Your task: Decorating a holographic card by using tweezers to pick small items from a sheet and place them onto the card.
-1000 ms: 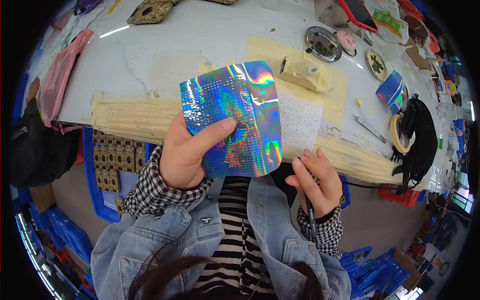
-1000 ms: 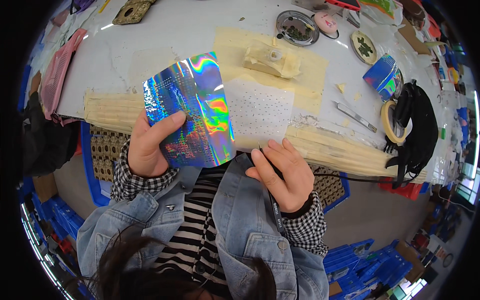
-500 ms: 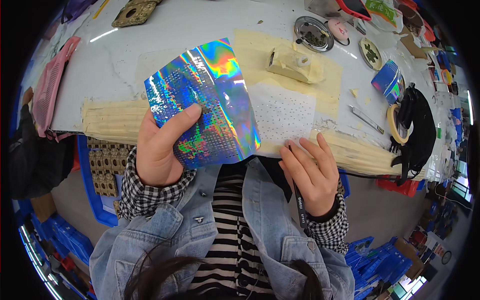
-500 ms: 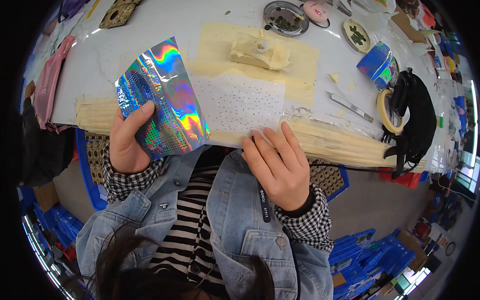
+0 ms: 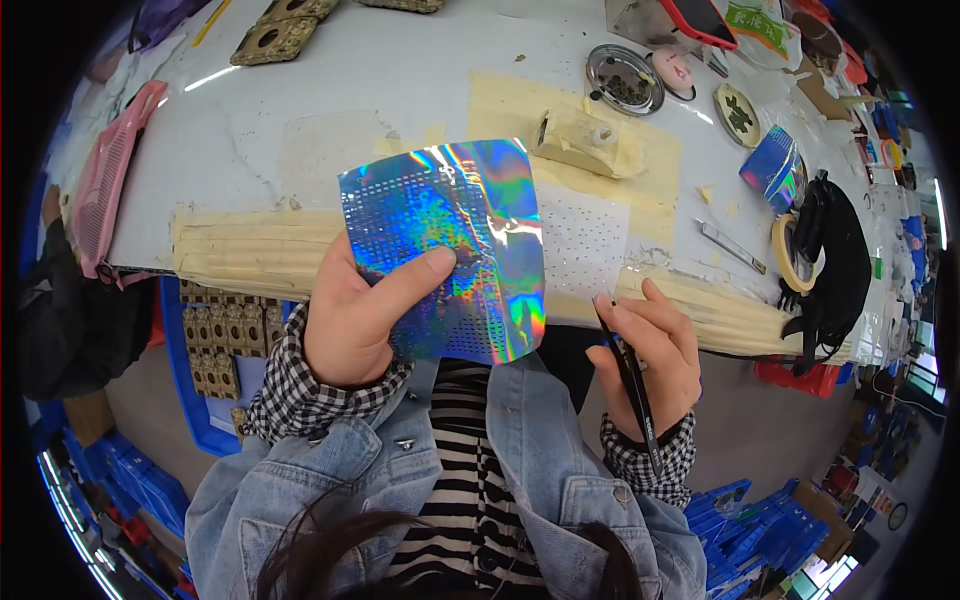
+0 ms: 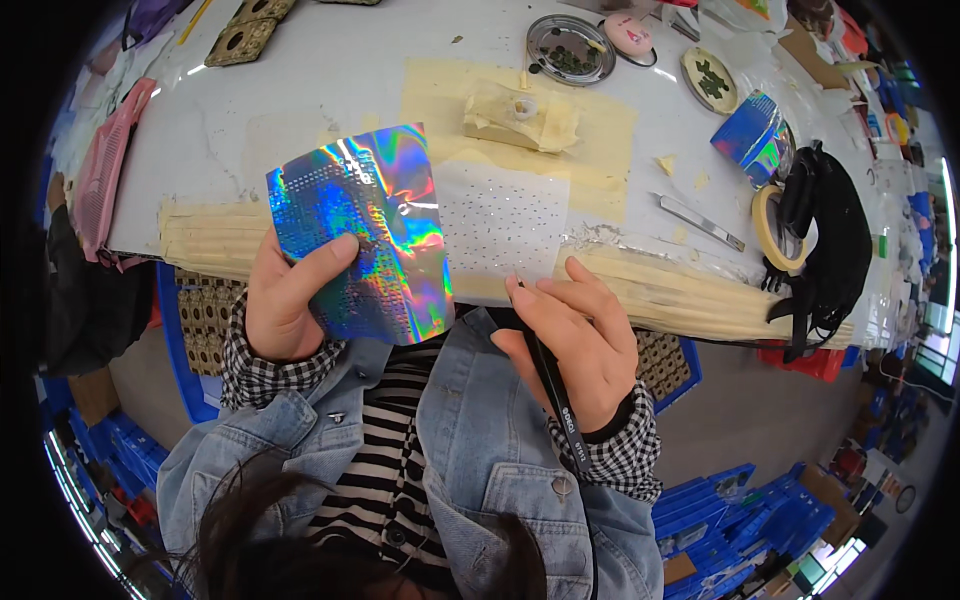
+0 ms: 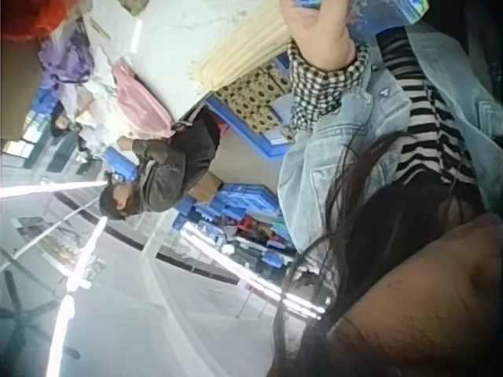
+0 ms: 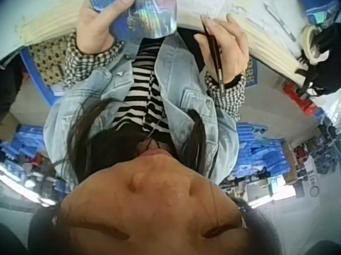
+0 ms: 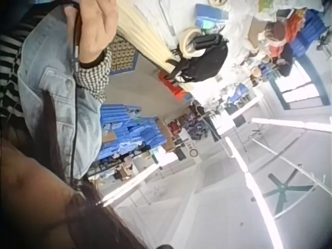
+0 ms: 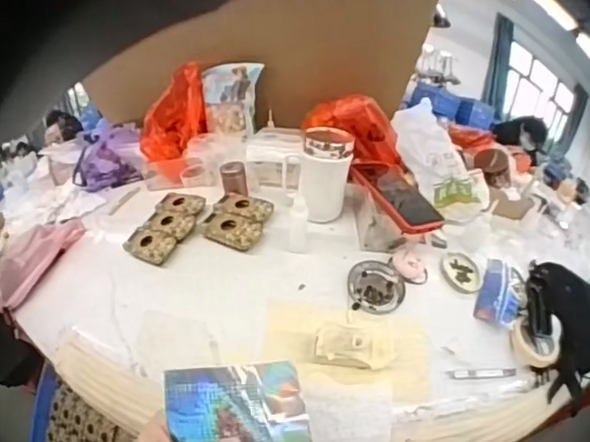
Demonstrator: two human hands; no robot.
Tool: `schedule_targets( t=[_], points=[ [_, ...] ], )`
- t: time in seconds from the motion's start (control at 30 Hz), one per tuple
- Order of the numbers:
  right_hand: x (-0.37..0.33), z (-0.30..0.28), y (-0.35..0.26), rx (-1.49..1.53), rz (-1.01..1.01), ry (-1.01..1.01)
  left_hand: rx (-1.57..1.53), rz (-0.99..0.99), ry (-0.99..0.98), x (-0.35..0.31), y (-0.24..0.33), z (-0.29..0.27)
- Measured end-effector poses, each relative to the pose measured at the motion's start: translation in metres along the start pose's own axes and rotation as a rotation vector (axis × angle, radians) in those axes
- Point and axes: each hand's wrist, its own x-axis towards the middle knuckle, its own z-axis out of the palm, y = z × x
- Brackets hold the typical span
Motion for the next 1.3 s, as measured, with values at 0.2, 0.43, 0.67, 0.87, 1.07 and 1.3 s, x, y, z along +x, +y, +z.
schedule_targets(
  t=[0.2, 0.43, 0.67, 0.87, 1.07, 1.3],
  points=[
    [0.024, 0.008, -0.017, 0.165, -0.154, 0.035, -0.017, -0.081, -0.118, -0.001, 0.002, 0.015],
    [0.024, 0.019, -0.015, 0.294, -0.065, 0.040, -0.020, -0.032, -0.162, -0.003, 0.003, 0.017],
    [0.025, 0.017, -0.020, 0.272, -0.013, 0.039, -0.055, -0.064, -0.175, -0.002, 0.000, 0.016],
    [0.024, 0.018, -0.019, 0.272, -0.012, 0.032, -0.037, -0.026, -0.173, -0.002, -0.002, 0.017],
    [0.026, 0.017, -0.020, 0.220, -0.026, 0.012, -0.027, -0.026, -0.173, -0.002, -0.004, 0.015],
    [0.026, 0.020, -0.019, 0.157, -0.086, 0.039, -0.051, -0.064, -0.126, -0.003, -0.001, 0.018]
  ],
)
